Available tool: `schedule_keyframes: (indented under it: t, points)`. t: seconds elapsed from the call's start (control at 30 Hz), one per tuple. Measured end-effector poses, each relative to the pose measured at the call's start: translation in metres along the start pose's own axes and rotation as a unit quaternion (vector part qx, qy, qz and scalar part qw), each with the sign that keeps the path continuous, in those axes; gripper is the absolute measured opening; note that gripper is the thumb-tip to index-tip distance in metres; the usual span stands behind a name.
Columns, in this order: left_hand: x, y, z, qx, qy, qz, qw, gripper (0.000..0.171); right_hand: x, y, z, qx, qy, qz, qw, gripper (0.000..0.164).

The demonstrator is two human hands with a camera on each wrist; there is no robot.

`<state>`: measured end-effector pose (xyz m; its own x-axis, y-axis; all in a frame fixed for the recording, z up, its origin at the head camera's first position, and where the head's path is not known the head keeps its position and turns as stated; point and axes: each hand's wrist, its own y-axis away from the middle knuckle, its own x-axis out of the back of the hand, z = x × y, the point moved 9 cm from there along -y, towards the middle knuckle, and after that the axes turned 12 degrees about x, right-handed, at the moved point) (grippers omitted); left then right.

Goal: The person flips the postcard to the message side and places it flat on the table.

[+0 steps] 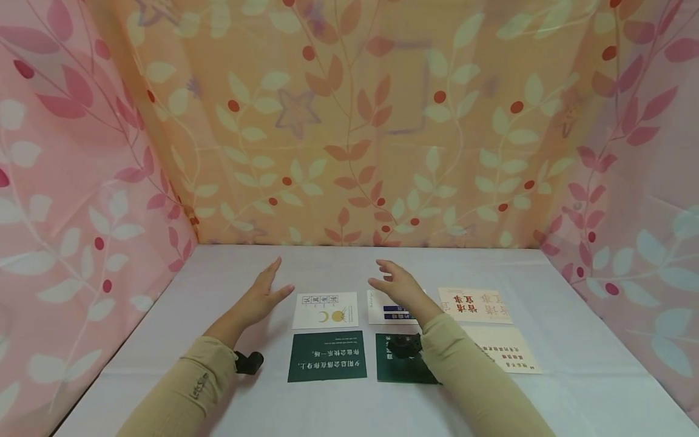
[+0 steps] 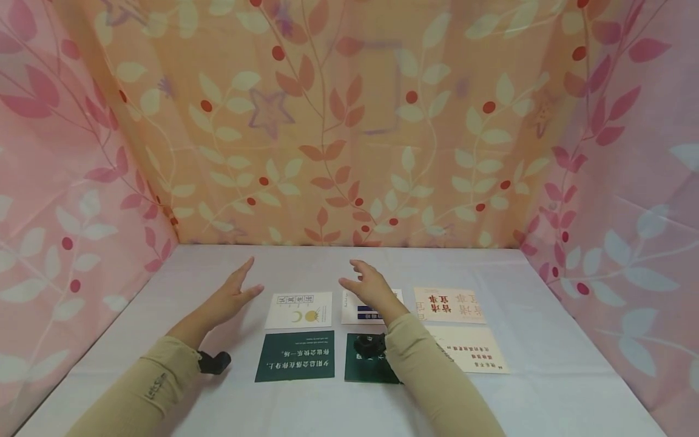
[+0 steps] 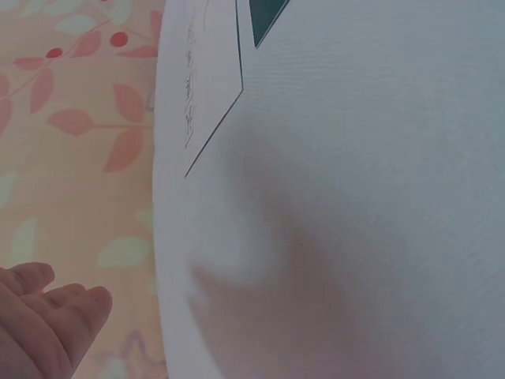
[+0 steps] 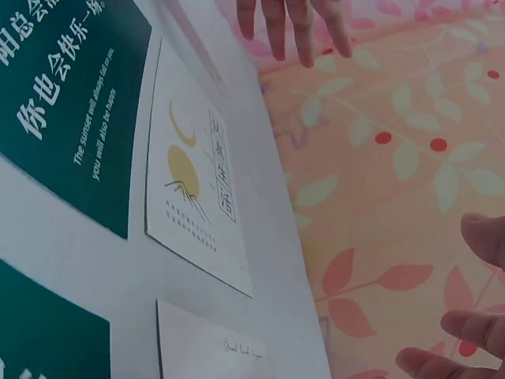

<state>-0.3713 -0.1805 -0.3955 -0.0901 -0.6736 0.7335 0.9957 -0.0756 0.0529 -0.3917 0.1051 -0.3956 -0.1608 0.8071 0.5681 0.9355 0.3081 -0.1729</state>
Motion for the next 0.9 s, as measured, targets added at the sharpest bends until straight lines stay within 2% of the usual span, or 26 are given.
schedule_keyframes:
  t: [0.1,0.33,0.57,0.9]
  points:
    - [-0.003,0.000,-0.002,0.012,0.014,-0.009,0.9998,0.090,-0.004,-0.002,0.002,-0.009,-0.010,0.006,1.000,0.066]
    - [-0.013,-0.001,-0.011,0.063,0.059,-0.034,0.9957,0.096,-0.014,-0.004,0.005,-0.016,-0.025,0.017,0.999,0.065]
    - [-0.018,-0.002,-0.016,0.086,0.086,-0.040,0.9918,0.100,-0.027,-0.002,0.007,-0.028,-0.049,0.014,0.998,0.064]
    - [-0.031,-0.005,-0.026,0.123,0.075,-0.037,0.9888,0.079,-0.046,0.001,0.009,-0.041,-0.050,0.002,0.998,0.061]
